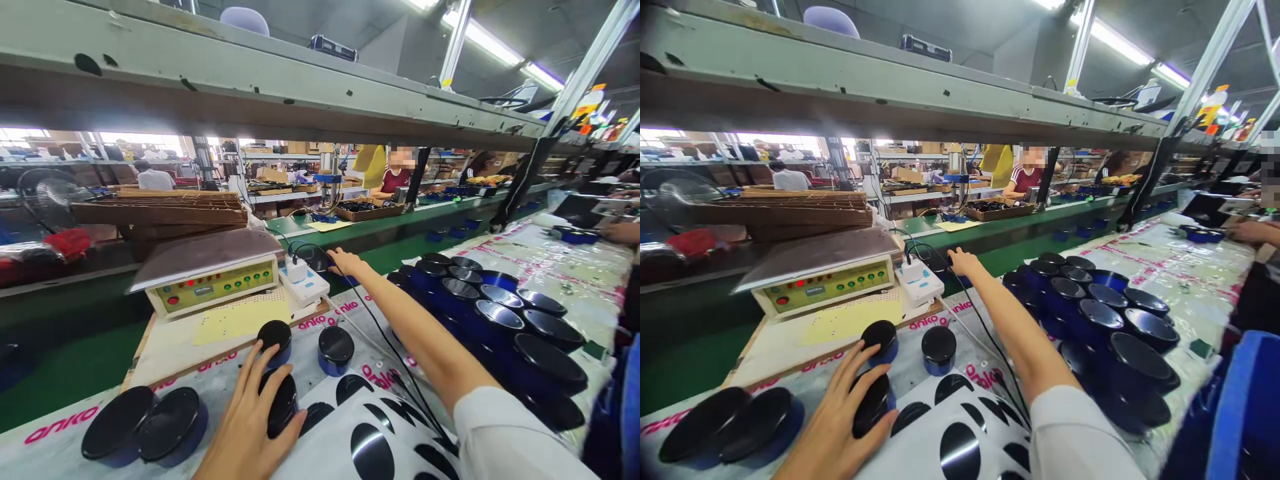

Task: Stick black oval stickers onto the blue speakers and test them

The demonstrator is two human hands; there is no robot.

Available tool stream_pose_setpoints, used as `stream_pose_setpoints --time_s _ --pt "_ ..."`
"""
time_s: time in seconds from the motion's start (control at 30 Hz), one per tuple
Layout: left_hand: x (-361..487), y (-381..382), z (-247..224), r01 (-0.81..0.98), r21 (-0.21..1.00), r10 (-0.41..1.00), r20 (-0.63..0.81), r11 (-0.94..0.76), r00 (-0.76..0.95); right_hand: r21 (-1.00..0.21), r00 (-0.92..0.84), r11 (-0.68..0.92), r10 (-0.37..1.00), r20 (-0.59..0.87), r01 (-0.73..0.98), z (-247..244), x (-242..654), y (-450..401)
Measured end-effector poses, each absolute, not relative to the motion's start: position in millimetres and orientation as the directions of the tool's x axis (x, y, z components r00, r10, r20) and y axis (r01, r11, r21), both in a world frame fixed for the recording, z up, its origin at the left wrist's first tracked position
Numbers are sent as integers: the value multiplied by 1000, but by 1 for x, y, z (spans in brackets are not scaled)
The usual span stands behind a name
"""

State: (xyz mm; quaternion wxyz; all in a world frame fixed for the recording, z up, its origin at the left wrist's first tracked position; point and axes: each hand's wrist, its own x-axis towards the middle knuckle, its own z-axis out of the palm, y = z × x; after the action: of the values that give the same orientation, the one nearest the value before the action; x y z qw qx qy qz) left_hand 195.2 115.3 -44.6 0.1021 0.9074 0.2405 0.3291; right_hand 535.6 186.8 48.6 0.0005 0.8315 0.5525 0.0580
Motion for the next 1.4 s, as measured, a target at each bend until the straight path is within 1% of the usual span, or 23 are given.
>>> stream_pose_setpoints --time_s 0.1,0.2,0.37,0.5,0.63,0.77,0.97,1.1,1.23,1.4 --pt "194 113 -38 380 345 511 510 -858 692 94 409 -423 901 143 901 59 542 169" --pt "194 111 -33 380 340 507 485 -860 712 137 401 -424 901 167 895 60 541 138" --pt "192 113 -32 373 320 489 482 -871 727 226 374 -400 915 150 888 37 529 89" --pt "190 115 -32 392 291 486 445 -873 752 293 419 -456 889 184 840 18 522 66" --pt "190 116 -32 408 282 494 425 -868 758 330 440 -489 872 217 807 20 520 64" --pt "190 116 -34 409 279 494 421 -869 761 318 402 -450 892 207 835 37 514 99" --pt "191 116 -33 409 279 493 415 -869 765 228 184 -205 976 113 952 46 500 181" --pt "190 116 -31 399 274 482 422 -875 768 193 145 -158 986 79 968 47 502 192" --pt "189 115 -31 390 274 474 431 -879 767 231 210 -229 972 104 946 63 523 155" --pt "191 115 -30 401 293 493 418 -868 763 279 352 -387 921 170 879 79 557 67"
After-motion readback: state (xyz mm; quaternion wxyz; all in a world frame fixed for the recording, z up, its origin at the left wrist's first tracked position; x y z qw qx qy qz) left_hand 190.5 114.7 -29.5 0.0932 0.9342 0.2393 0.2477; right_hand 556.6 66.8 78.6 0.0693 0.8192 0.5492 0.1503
